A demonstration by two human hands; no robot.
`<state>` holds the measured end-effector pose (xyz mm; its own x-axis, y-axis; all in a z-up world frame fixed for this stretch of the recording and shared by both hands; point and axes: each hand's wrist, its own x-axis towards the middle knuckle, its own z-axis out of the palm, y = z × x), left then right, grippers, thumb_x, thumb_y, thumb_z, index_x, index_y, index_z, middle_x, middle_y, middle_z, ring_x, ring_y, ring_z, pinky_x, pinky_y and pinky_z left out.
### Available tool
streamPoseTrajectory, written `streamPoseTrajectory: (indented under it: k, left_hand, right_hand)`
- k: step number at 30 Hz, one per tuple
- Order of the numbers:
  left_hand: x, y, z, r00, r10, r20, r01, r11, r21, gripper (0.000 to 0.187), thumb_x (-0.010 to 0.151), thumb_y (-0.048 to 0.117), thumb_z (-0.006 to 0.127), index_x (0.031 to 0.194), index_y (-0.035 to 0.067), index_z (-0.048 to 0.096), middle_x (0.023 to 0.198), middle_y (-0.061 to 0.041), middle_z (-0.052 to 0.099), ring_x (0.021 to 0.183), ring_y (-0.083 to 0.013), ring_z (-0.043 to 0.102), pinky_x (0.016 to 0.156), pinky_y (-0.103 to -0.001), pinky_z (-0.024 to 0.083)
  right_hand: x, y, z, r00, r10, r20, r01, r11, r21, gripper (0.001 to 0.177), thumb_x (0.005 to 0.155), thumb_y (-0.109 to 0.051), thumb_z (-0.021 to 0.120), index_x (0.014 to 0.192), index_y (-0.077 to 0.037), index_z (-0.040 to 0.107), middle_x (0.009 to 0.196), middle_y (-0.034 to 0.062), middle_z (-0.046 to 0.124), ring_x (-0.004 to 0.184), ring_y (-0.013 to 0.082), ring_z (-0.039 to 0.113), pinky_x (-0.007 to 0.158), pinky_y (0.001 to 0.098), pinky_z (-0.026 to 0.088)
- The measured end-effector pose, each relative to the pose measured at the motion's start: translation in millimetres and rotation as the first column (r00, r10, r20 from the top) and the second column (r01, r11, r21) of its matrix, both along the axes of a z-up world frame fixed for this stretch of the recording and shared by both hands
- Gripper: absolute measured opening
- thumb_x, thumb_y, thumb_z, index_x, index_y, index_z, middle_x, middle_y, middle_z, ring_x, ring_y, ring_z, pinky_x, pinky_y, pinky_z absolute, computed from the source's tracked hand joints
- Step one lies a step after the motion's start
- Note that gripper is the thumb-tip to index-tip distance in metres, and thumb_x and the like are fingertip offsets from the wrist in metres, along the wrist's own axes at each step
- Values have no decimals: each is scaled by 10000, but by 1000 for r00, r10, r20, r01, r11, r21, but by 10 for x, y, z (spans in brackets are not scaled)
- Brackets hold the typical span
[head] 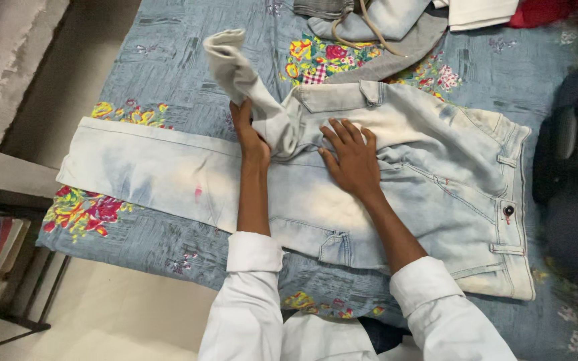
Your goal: The person folds a pair of jeans on a bed by aligning the legs and smoothing out the fabric.
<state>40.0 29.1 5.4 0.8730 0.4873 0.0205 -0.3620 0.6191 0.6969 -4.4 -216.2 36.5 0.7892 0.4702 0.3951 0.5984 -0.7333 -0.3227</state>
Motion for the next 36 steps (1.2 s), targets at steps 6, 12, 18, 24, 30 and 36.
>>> streamPoseTrajectory:
  k: [6,12,18,24,30,36]
  left_hand:
    - [-28,142,-10,992,-76,-96,65,991,-114,711,942,550,589,1423,36,487,1240,-112,626,1054,-300,656,899,-439,557]
    - [-108,116,53,956,128,-264,-11,914,406,827,827,466,820,1408,-37,514,1276,-157,632,1142,-319,657,976,-418,550]
    - [-412,108,344,623,690,-369,202,314,928,856,814,362,808,1385,-127,398,1277,-251,446,1142,-445,575,956,-504,500]
    - [-790,249,530,597,789,-146,187,40,982,738,900,229,703,1410,-184,367,1271,-246,422,1183,-408,520,954,-496,516]
    - [-888,482,243,625,773,111,-50,-102,994,561,940,106,607,1429,-132,467,1343,-236,453,1245,-370,493,1072,-493,472]
    - [-828,595,302,980,200,-5,-199,979,41,532,905,161,547,1407,-14,555,1339,-172,643,1244,-339,619,1092,-489,476]
  right_hand:
    - [-10,-3,-11,1000,-2,-5,2,1000,-16,488,1025,-387,553,1455,-158,576,1565,80,504,1471,276,399,1170,531,240]
    - [-2,-6,-15,1000,2,-12,-2,1000,-4,489,1022,-385,550,1456,-160,578,1570,83,499,1473,277,397,1172,529,237]
    - [-13,-4,1,1000,2,-15,-2,1000,3,488,1022,-384,548,1453,-158,579,1565,91,503,1471,285,397,1171,529,228]
    - [-6,-8,4,999,6,-37,-6,1000,5,483,1025,-383,542,1446,-148,584,1562,95,507,1469,285,399,1174,528,231]
    - [-5,-8,4,1000,6,-2,-6,1000,16,488,1027,-390,548,1446,-143,590,1557,96,515,1469,283,402,1168,526,238]
    - [-14,5,0,1000,-2,-3,2,1000,7,476,1022,-380,564,1435,-145,598,1556,85,520,1463,275,410,1168,519,242]
